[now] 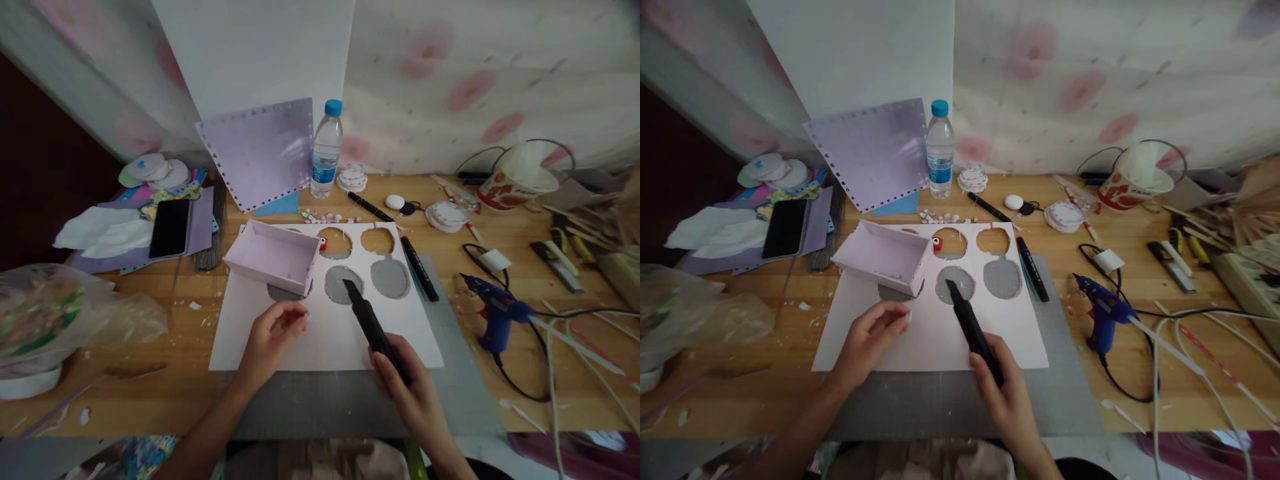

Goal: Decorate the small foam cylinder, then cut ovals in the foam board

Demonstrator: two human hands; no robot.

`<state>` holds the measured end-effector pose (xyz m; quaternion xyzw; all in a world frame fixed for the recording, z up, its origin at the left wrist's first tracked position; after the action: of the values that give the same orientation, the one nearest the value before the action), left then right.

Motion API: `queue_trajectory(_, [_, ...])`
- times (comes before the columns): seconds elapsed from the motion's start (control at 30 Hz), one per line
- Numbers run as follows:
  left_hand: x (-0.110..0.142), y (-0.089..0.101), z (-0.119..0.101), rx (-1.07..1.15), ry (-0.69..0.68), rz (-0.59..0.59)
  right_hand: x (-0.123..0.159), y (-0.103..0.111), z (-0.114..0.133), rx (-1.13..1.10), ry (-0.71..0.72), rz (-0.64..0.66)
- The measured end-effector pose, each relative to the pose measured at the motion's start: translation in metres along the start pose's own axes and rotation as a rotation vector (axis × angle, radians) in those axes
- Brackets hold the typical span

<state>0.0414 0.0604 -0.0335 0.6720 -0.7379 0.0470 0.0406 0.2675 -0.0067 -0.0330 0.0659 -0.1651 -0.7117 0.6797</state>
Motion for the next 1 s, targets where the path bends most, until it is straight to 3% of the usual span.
queue_trajectory(0.17, [0.015,-0.011,0.023,0.644,0.364,-0.143,0.011,-0.003,0.043,0.301,0.359,-0.019])
queue_trajectory(0.23, [0.019,-0.019,0.021,0.772,0.416,-0.147,0.018,-0.007,0.056,0.364,0.465,-0.003])
queue_trajectory(0.33, [0.022,-0.02,0.011,0.785,0.38,-0.164,0.025,-0.013,0.067,0.417,0.543,0.025])
queue_trajectory(0.43, [0.019,-0.009,-0.003,0.549,0.206,-0.177,0.028,-0.015,0.066,0.425,0.539,0.023])
queue_trajectory(0.53, [0.016,0.0,-0.024,0.054,-0.108,-0.154,0.026,-0.009,0.053,0.426,0.456,-0.04])
queue_trajectory(0.67, [0.021,-0.013,-0.033,-0.484,-0.477,-0.067,0.026,-0.007,0.032,0.439,0.337,-0.087])
queue_trajectory(0.8, [0.02,-0.018,-0.023,-0.681,-0.541,-0.066,0.035,-0.02,0.018,0.421,0.271,-0.043])
queue_trajectory(1.0, [0.02,-0.015,-0.025,-0.679,-0.549,-0.108,0.049,-0.042,0.014,0.4,0.256,0.039])
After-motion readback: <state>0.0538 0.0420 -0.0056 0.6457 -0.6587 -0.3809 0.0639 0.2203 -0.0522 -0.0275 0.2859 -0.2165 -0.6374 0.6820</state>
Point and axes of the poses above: each hand's wrist, its own x-axis away from the middle knuckle, its own y-axis out of the back of the hand, z = x × y, the point moved 10 cm from there along -x, towards the middle knuckle, and after that the axes turned 1 degree about -y, right-handed, at the moved point
